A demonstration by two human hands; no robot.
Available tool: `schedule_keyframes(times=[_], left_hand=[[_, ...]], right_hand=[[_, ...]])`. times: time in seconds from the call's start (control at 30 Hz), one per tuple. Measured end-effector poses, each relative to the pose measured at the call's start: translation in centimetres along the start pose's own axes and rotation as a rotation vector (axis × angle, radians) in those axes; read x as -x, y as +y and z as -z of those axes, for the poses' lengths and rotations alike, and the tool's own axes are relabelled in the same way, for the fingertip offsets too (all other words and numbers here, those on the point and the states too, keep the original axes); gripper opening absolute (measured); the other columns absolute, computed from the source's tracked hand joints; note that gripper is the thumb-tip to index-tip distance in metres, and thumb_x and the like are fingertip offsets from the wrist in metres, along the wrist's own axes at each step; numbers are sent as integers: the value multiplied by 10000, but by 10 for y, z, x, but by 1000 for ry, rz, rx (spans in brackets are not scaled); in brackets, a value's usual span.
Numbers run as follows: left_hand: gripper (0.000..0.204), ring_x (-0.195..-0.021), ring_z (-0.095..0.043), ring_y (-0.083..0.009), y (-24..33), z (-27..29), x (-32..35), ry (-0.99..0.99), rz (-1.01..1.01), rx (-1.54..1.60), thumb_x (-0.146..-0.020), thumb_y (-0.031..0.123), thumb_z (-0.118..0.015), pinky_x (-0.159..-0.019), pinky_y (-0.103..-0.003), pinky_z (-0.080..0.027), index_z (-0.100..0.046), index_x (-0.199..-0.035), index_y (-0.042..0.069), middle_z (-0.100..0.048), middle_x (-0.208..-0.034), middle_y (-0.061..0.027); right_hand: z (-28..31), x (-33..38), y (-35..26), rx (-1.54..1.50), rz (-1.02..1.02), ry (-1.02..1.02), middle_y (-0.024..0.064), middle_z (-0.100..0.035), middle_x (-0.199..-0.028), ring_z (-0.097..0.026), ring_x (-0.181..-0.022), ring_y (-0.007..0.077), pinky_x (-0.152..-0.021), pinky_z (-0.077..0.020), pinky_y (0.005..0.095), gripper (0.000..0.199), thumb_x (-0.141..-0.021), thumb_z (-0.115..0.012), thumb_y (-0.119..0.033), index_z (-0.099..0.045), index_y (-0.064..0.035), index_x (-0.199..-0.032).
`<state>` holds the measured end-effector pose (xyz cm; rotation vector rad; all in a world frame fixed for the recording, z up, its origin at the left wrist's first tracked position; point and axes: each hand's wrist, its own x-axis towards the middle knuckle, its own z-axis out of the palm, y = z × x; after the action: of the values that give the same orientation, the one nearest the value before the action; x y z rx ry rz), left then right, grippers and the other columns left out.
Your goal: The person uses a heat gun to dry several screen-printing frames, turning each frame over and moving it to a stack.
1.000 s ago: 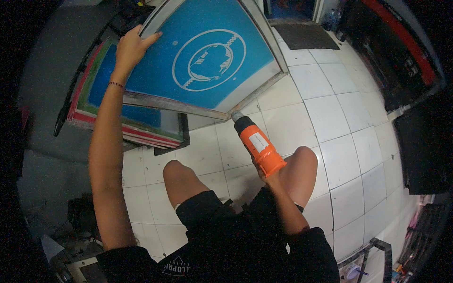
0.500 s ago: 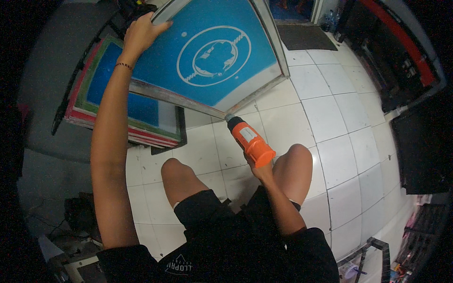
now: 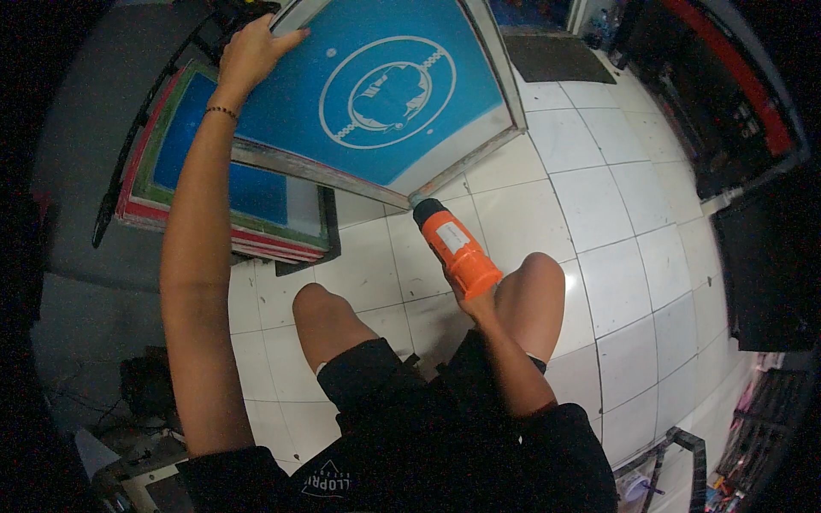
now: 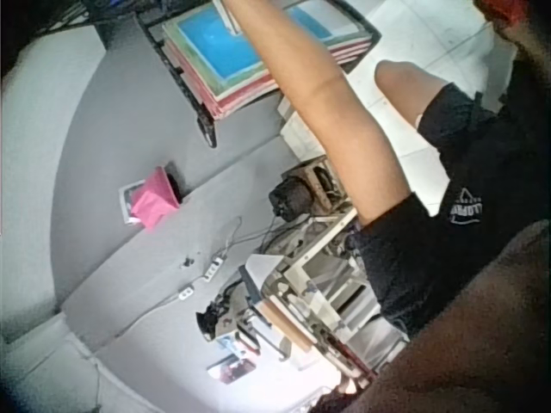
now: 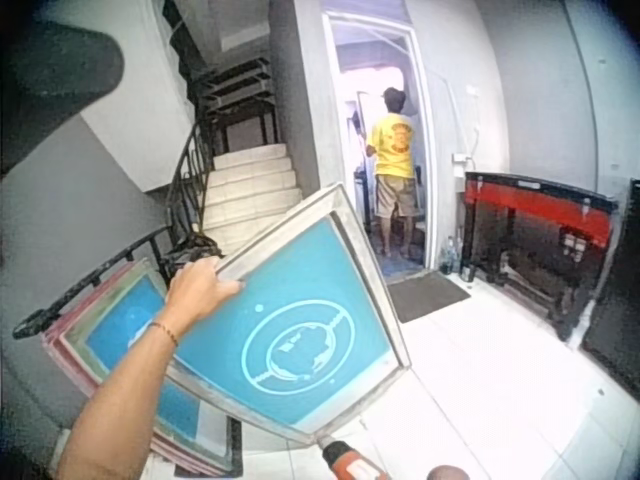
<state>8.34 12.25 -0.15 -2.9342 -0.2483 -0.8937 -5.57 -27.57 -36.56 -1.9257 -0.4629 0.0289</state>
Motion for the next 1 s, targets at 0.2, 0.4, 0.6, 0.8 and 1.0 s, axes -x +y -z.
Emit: schedule_keyframes(times=[0.2,0.4,0.6,0.8,1.0], left_hand=[[675,-894,-699,-362,2,-1,1,15,18,10,-788,629,-651,-784,-478,-544,-669,-1108,35,-701,-969,-226],[676,-893,-703,-357,2,6,6,24,16,-15,-783,629,-654,-786,-479,-546,-673,-1094,29,-701,-969,-227],[533,-963,-641,-430,42,38,19,21,169,53,-755,448,-704,-841,-489,-510,-653,-1018,-13,-667,-998,-274],[545,-964,-640,-430,37,36,20,73,141,21,-746,454,-706,-845,-484,-512,-653,-1000,-26,-666,-998,-276],[561,-977,-636,-429,47,43,21,30,145,50,-751,462,-698,-852,-481,-507,-651,-1012,-33,-661,-1010,-280]], right_hand=[[4,-1,-1,-17,19,-3,178,-660,-989,-630,-941,385,-790,-494,460,252,-859,-690,-203,-651,-42,-1050],[4,-3,-10,-19,111,33,76,-590,-764,-577,-704,230,-611,-460,370,143,-879,-665,-154,-617,-23,-913],[5,-4,-8,-34,120,100,32,-555,-669,-549,-599,159,-528,-441,328,141,-866,-678,-129,-598,-16,-838],[3,-5,-6,10,164,104,34,-568,-689,-559,-606,162,-526,-443,330,162,-869,-679,-157,-601,-15,-853],[3,1,6,-40,22,18,128,-622,-875,-607,-803,302,-688,-479,406,237,-872,-687,-213,-622,-21,-994]])
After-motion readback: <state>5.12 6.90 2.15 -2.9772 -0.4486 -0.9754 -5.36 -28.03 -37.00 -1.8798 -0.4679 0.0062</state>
